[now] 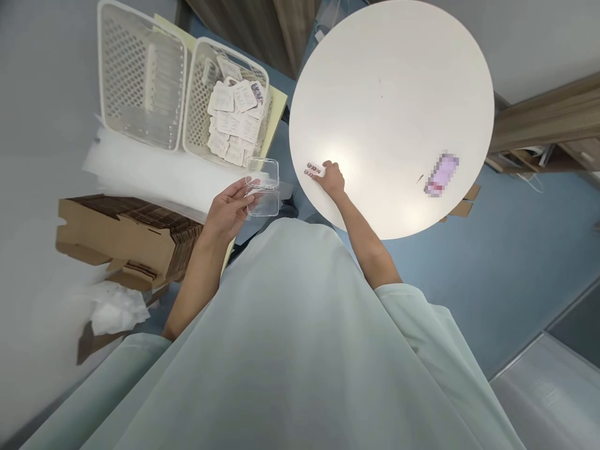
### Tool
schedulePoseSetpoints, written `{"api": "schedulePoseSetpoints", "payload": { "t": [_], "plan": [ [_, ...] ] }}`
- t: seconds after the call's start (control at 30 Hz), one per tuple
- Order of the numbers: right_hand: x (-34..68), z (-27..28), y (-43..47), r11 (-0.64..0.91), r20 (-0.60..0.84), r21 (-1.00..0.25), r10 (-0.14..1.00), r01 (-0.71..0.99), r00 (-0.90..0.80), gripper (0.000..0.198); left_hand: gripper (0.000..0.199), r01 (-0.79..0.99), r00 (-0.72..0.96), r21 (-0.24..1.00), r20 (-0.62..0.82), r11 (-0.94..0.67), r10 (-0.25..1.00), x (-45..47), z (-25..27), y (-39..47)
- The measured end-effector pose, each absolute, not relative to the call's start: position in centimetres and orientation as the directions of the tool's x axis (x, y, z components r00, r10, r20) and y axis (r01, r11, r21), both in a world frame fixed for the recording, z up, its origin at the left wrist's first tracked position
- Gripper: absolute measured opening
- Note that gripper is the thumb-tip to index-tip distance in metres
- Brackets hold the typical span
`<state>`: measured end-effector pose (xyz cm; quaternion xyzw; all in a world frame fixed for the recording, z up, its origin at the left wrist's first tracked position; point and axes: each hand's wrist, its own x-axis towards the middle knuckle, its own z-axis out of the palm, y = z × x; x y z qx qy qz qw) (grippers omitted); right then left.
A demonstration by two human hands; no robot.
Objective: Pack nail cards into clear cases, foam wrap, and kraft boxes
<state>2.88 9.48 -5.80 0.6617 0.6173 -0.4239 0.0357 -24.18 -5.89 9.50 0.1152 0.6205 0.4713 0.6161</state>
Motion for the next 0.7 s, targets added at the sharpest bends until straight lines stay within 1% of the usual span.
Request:
{"api": "schedulePoseSetpoints", "payload": {
  "t": [0.07,0.2,0.3,0.37,0.47,0.57,0.7],
  "plan": [
    [2.1,-6.4,9.6,-0.204,-0.602,-0.44,0.79,0.874,-0.119,0.054,0.054,-0.458,-0.243,0.727,-0.656,0.512,0.714,-24.5,9.8,-6.6],
    [0.8,-7.2,9.5,-0.154,-0.551,-0.429,0.825,0.89,-0.123,0.043,0.054,-0.485,-0.278,0.728,-0.653,0.484,0.704,-24.9,10.3,-7.8],
    [0.3,-7.4,9.1,-0.179,-0.547,-0.432,0.832,0.884,-0.099,0.045,0.054,-0.507,-0.278,0.721,-0.656,0.473,0.702,-25.0,10.2,-8.2],
    [0.4,-7.4,8.7,-0.236,-0.555,-0.47,0.828,0.85,-0.077,0.046,0.055,-0.524,-0.266,0.71,-0.662,0.471,0.701,-24.9,9.9,-8.2],
    [1.3,-6.9,7.5,-0.329,-0.553,-0.564,0.832,0.757,-0.05,0.041,0.056,-0.525,-0.233,0.698,-0.668,0.487,0.707,-24.7,9.4,-7.7],
    [2.9,-6.0,6.0,-0.379,-0.534,-0.648,0.844,0.661,-0.04,0.035,0.057,-0.497,-0.189,0.699,-0.666,0.514,0.722,-24.2,9.3,-6.5],
    [5.6,-4.2,4.0,-0.438,-0.514,-0.715,0.858,0.545,0.016,0.032,0.055,-0.456,-0.121,0.706,-0.653,0.542,0.748,-22.9,9.6,-4.5]
  ]
}}
